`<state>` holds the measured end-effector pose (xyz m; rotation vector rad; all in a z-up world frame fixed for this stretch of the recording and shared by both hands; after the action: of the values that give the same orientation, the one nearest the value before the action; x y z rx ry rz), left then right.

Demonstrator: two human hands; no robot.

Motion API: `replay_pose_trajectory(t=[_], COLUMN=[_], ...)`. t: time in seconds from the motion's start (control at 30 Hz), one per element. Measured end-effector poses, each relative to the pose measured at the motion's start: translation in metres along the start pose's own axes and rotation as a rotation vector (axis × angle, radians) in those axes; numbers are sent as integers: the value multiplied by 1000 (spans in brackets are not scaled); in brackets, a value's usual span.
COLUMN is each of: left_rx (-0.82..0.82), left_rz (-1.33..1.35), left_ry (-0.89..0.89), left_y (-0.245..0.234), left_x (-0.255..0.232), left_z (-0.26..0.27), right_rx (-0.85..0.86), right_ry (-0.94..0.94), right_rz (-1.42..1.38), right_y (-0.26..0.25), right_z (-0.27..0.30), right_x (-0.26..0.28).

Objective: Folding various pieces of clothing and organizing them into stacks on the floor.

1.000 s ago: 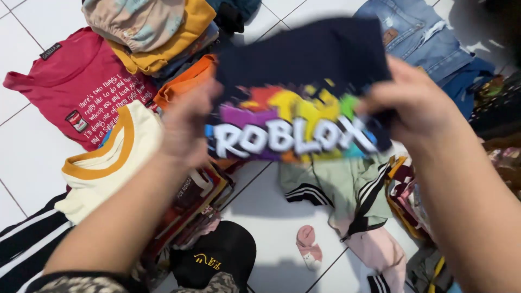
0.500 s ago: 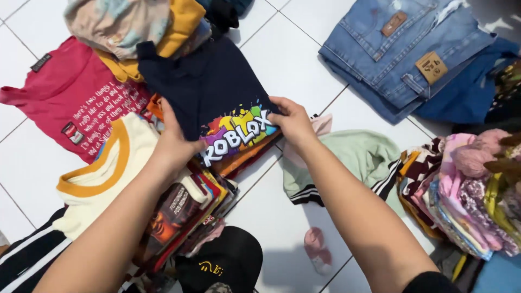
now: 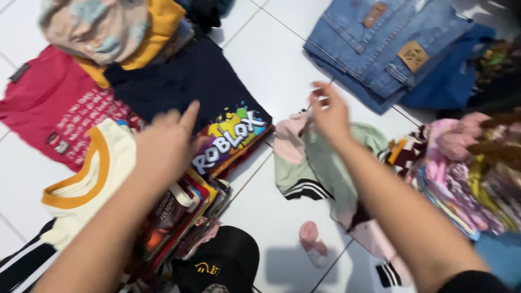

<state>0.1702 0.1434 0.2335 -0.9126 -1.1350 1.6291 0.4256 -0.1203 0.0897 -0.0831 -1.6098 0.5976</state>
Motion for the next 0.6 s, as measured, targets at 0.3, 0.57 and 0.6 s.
replay_pose_trajectory(t=[0.3, 0.57, 0.6], left_rx=[33, 148, 86], left_rz=[-141, 165, 167], left_ry=[188, 781, 861], left_y=[24, 153, 165], left_x=[-40, -204, -216], left_z=[-50, -25, -28], right_rx=[58, -14, -287], right_ry=[247, 107, -176], right_rz=[684, 559, 646], right_y=[-137, -151, -168], right_z=[58, 93, 100], right_x=[-80, -83, -13])
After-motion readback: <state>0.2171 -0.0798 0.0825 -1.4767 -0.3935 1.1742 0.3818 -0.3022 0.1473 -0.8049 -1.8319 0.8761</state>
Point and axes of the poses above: each hand's wrist, its own z-axis away from the middle knuckle, its own y-axis out of the palm, x = y × z, the point moved 6 cm from there along -z, towards the middle knuckle, and after that the axes turned 9 degrees about y, right-handed, at the moved point
